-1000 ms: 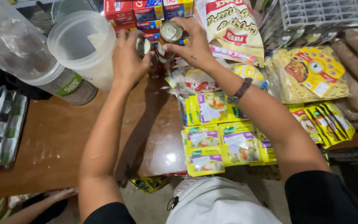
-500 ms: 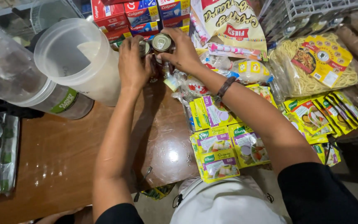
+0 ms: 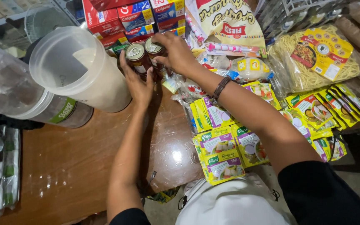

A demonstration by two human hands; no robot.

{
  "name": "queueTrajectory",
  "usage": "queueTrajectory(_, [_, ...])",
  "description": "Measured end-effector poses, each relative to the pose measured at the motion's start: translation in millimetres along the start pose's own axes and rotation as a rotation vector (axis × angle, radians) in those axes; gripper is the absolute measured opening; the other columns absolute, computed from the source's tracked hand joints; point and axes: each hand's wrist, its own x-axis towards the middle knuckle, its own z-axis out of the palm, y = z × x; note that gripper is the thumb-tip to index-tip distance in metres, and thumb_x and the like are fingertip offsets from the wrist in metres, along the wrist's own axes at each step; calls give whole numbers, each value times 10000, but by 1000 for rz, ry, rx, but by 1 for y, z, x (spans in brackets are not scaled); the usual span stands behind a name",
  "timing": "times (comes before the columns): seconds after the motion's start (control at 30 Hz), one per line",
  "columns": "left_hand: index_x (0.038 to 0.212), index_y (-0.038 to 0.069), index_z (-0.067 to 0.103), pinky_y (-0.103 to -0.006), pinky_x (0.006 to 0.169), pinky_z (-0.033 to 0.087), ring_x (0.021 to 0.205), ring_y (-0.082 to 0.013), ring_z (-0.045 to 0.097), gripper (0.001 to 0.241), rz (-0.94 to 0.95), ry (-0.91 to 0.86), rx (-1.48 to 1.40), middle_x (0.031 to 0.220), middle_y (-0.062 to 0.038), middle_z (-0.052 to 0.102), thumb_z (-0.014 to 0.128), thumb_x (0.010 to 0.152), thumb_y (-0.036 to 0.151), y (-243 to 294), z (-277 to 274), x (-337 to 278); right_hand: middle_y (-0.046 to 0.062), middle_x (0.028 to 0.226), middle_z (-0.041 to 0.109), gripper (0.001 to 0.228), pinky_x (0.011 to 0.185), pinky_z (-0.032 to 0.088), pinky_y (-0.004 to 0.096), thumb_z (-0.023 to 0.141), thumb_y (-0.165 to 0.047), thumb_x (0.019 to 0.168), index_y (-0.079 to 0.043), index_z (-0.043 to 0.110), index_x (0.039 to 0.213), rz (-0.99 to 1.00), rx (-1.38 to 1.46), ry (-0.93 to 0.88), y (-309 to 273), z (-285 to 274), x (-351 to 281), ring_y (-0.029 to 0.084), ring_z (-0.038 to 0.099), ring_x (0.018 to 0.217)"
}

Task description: Moving canned goods from the top of a freezer and arranging them on a display shelf.

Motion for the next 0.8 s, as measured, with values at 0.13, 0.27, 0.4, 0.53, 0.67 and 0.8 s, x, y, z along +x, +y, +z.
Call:
queueTrajectory(0.13, [1609, -12, 231, -418, 1259, 369, 1493, -385, 451, 884, -194, 33, -130, 1606, -254, 413, 806, 947, 106, -19, 18, -18, 195, 1277, 639, 626, 964, 530, 458, 899, -158, 754, -98, 624, 1313, 2, 4, -24, 0, -4, -3, 417, 626, 1161])
queueTrajectory(0.27, [1626, 11, 236, -422, 1276, 366, 1507, -387, 457, 859, -184, 22, -154, 1631, -258, 405, 783, 970, 109, -10, 18, -21, 194, 1297, 652, 622, 1005, 507, 457, 883, -146, 756, -86, 627, 1319, -7, 11, -33, 5, -11, 1, 415, 623, 1186])
queueTrajectory(0.4, [1614, -17, 144, -486, 1255, 262, 1470, -435, 350, 986, -204, 71, -112, 1585, -295, 313, 828, 920, 132, 23, 1, -22, 168, 1290, 683, 540, 995, 538, 425, 833, -184, 865, -71, 621, 1348, -58, 150, -81, 2, -45, 1, 351, 666, 1177])
queueTrajectory(0.53, [1592, 12, 206, -483, 1275, 231, 1489, -394, 314, 955, -72, 120, 26, 1580, -229, 309, 883, 935, 159, 73, -34, -29, 108, 1264, 700, 375, 938, 628, 358, 749, -198, 1005, -83, 648, 1347, -23, 346, -18, -15, -103, -26, 218, 717, 1140])
queueTrajectory(0.67, [1568, 29, 343, -388, 1239, 400, 1359, -259, 495, 699, -224, -60, -385, 1448, -143, 466, 783, 1028, 92, 148, -71, -50, 96, 1186, 711, 306, 923, 622, 345, 747, -181, 1009, -74, 696, 1291, -6, 269, 36, -39, -171, -90, 189, 717, 1096])
queueTrajectory(0.8, [1247, 58, 574, -288, 927, 478, 998, -170, 593, 355, -111, -219, -459, 1125, -85, 616, 737, 932, 43, 229, -73, -114, 88, 1147, 726, 224, 931, 606, 333, 756, -156, 996, -46, 719, 1187, -9, 274, 128, -51, -248, -193, 191, 707, 1081])
